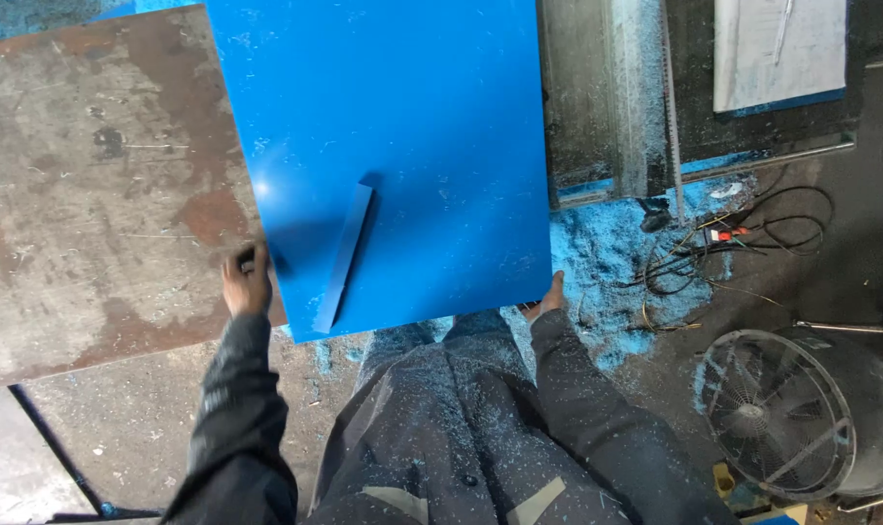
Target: Cutting blue plastic sheets into smaller strips using a table saw.
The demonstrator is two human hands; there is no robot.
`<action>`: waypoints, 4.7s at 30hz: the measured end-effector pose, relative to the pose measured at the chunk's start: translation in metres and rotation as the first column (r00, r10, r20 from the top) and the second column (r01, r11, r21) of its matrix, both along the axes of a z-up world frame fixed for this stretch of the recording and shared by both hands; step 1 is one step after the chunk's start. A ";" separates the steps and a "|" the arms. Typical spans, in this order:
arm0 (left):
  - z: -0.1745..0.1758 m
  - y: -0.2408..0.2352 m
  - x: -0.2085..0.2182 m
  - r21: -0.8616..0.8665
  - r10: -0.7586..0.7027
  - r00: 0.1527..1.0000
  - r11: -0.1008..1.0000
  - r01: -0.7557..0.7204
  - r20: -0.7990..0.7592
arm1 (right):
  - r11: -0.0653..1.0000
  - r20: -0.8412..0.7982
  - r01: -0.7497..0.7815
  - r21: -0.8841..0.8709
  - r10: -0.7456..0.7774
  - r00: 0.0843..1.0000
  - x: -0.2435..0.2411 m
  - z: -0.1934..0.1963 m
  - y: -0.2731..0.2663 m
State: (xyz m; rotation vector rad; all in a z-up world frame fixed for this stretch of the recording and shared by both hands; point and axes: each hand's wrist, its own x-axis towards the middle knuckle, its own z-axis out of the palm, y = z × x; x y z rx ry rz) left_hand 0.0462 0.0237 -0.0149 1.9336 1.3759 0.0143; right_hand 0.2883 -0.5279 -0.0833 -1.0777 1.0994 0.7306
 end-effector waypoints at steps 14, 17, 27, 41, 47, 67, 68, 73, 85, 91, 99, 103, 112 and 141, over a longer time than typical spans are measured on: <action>-0.051 -0.010 0.086 0.047 0.190 0.973 0.979 -0.198 0.131 | 0.957 -0.085 0.106 -0.269 -0.133 0.987 -0.049 -0.071 -0.068; -0.023 -0.041 0.107 -0.079 0.272 0.940 0.962 -0.261 0.207 | 0.963 0.037 0.124 -0.239 -0.119 0.992 -0.035 -0.060 -0.091; -0.026 -0.106 0.151 -0.085 0.186 0.973 0.981 -0.176 0.134 | 0.920 0.107 0.277 -0.278 -0.257 0.960 0.051 0.007 -0.103; -0.030 -0.124 0.178 -0.077 0.254 0.965 0.966 -0.248 0.066 | 0.919 0.079 0.377 -0.116 -0.369 0.926 0.080 0.028 -0.099; -0.029 -0.122 0.178 -0.051 0.262 0.964 0.964 -0.260 0.034 | 0.928 0.021 0.358 -0.103 -0.358 0.934 0.078 0.010 -0.112; -0.036 -0.116 0.176 -0.091 0.269 0.949 0.962 -0.257 0.165 | 0.948 0.079 0.304 -0.093 -0.297 0.952 0.075 0.008 -0.119; -0.037 -0.116 0.172 -0.070 0.225 0.959 0.974 -0.215 0.175 | 0.970 0.065 0.231 -0.073 -0.227 0.972 0.074 0.011 -0.124; -0.037 -0.111 0.163 -0.030 0.127 0.976 0.992 -0.123 0.174 | 0.969 0.015 -0.160 -0.190 0.165 0.986 0.073 0.028 -0.138; -0.053 -0.111 0.154 -0.054 0.093 0.982 0.995 -0.085 0.166 | -0.129 0.124 -0.728 -0.674 0.951 -0.283 0.062 0.067 0.014; -0.066 -0.105 0.144 -0.055 0.027 0.983 0.998 -0.017 0.181 | -0.115 0.177 -0.657 -0.745 0.916 -0.360 0.046 0.084 0.175; -0.069 -0.081 0.148 -0.100 -0.091 0.976 0.989 0.112 0.198 | -0.306 -0.117 -0.689 -0.657 0.944 -0.308 0.026 0.037 0.250; -0.084 -0.078 0.166 -0.085 -0.026 0.970 0.995 0.047 0.241 | -0.329 -0.148 -0.656 -0.680 0.937 -0.316 0.039 0.068 0.256; -0.074 -0.066 0.157 -0.029 -0.205 0.946 0.975 0.219 0.250 | 0.031 -0.086 -0.889 -0.456 0.993 0.078 0.067 0.115 0.242; 0.049 -0.249 0.082 0.049 -0.780 0.302 0.330 0.943 -0.548 | -0.580 -0.339 -0.465 -0.669 0.794 -0.504 0.100 0.144 -0.099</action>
